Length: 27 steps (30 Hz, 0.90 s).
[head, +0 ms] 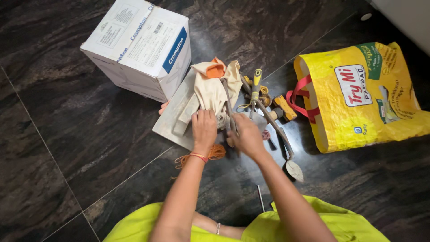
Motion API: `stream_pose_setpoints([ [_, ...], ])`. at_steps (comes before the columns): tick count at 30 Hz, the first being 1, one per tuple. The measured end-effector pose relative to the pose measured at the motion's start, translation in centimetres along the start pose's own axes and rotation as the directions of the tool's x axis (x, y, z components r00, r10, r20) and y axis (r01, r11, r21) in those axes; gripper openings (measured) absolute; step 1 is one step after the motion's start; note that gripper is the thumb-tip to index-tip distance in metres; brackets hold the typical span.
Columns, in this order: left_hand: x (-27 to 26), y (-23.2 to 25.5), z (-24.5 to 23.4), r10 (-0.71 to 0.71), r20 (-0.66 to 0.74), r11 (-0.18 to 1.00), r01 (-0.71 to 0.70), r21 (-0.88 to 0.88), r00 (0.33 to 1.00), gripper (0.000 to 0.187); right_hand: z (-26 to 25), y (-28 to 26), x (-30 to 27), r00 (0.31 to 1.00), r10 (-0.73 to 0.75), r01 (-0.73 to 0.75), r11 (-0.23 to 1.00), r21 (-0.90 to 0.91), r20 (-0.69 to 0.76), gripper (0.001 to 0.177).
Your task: The person unpacks a yellow reusable bag and a cardboard box, removing gloves, tools, a glass bowl, a power adapter, and various hardware items. The items are placed on the floor in a pile.
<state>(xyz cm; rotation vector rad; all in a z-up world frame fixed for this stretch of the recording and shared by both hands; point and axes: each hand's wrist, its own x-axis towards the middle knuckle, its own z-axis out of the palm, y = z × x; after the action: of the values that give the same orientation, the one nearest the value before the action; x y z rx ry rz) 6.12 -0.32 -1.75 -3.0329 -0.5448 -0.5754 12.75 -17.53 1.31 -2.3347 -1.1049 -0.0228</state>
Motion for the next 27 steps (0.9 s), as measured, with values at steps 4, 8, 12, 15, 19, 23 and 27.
stream_pose_setpoints([
  [4, 0.7, -0.5, -0.9, -0.145, -0.15, 0.975, 0.115, -0.192, 0.978, 0.015, 2.4, -1.1, -1.4, 0.998, 0.028, -0.013, 0.962, -0.272, 0.05, 0.081],
  [8, 2.2, -2.8, -3.2, -0.305, -0.22, 0.921, 0.228, -0.316, 0.926, 0.019, 3.1, -0.1, -1.7, 0.96, 0.268, -0.237, 0.933, -0.269, 0.084, 0.07],
  [12, 2.8, -4.3, -5.4, -0.391, -0.21, 0.889, 0.308, -0.34, 0.896, 0.02, 3.8, 1.0, -1.9, 0.982, 0.189, -0.188, 0.943, -0.273, -0.022, 0.033],
  [15, 2.8, -4.9, -6.5, -0.39, -0.241, 0.89, 0.296, -0.347, 0.889, 0.02, 4.2, 1.7, -2.2, 0.957, 0.255, -0.275, 0.95, -0.149, -0.141, 0.025],
  [19, 3.0, -6.2, -7.5, -0.462, -0.224, 0.853, 0.361, -0.377, 0.858, 0.018, 4.2, 2.5, -2.3, 0.884, 0.444, -0.448, 0.894, 0.013, -0.146, 0.028],
  [23, 2.6, -7.8, -9.0, -0.532, -0.236, 0.824, 0.432, -0.366, 0.813, 0.018, 5.6, 1.7, -3.1, 0.823, 0.515, -0.49, 0.857, 0.16, -0.239, 0.031],
  [27, 1.9, -8.6, -11.2, -0.564, -0.302, 0.811, 0.448, -0.375, 0.768, 0.021, 7.8, 0.6, -4.0, 0.739, 0.631, -0.573, 0.773, 0.274, -0.234, 0.033],
])
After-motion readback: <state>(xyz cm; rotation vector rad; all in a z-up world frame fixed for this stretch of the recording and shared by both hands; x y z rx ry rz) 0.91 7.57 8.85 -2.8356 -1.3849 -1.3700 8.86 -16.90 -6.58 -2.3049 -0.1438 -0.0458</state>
